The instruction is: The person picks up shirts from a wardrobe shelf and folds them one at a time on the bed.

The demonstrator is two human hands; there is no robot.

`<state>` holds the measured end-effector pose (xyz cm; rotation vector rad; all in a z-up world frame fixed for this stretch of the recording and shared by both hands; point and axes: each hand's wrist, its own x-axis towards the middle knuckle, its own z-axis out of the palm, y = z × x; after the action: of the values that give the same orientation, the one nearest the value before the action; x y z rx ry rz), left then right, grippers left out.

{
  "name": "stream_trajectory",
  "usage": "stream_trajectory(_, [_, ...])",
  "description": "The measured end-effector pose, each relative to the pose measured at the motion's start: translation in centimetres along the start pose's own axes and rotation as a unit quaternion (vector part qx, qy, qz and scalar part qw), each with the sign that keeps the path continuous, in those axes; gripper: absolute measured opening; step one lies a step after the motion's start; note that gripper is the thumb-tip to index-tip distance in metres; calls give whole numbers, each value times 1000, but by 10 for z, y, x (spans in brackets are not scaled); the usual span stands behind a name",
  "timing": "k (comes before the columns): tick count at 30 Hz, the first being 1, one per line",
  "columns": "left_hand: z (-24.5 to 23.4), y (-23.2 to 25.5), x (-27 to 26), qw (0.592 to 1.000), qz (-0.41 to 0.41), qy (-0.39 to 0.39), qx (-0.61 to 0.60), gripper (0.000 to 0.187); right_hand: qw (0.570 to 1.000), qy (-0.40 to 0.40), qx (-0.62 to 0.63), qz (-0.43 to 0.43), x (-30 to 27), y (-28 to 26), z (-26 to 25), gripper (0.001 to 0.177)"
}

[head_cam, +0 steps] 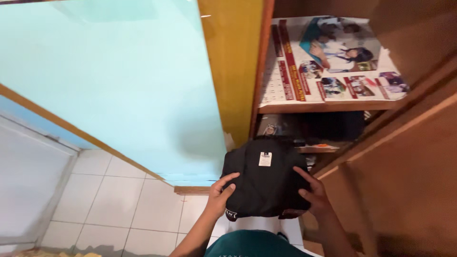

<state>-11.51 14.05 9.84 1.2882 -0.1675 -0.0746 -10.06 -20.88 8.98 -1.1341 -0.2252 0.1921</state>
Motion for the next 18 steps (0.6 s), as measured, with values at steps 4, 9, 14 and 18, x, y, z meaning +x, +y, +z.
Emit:
stream_trajectory(4, [-18,15,-20,999,-15,35,-16,41,999,-22,44,14,8,18,21,80])
stream_trajectory(9, [-41,37,-42,993,39,67,91,43,1000,-7,24,6,13,37,50,74])
stream_trajectory(14, [-52,38,-66,993,-3,118,11,45,997,-76,-21,17,29,37,65,73])
stream_trajectory(18, [-46,36,-86,983,24,175,53,39,990,-116,-76,29,48,30,77,69])
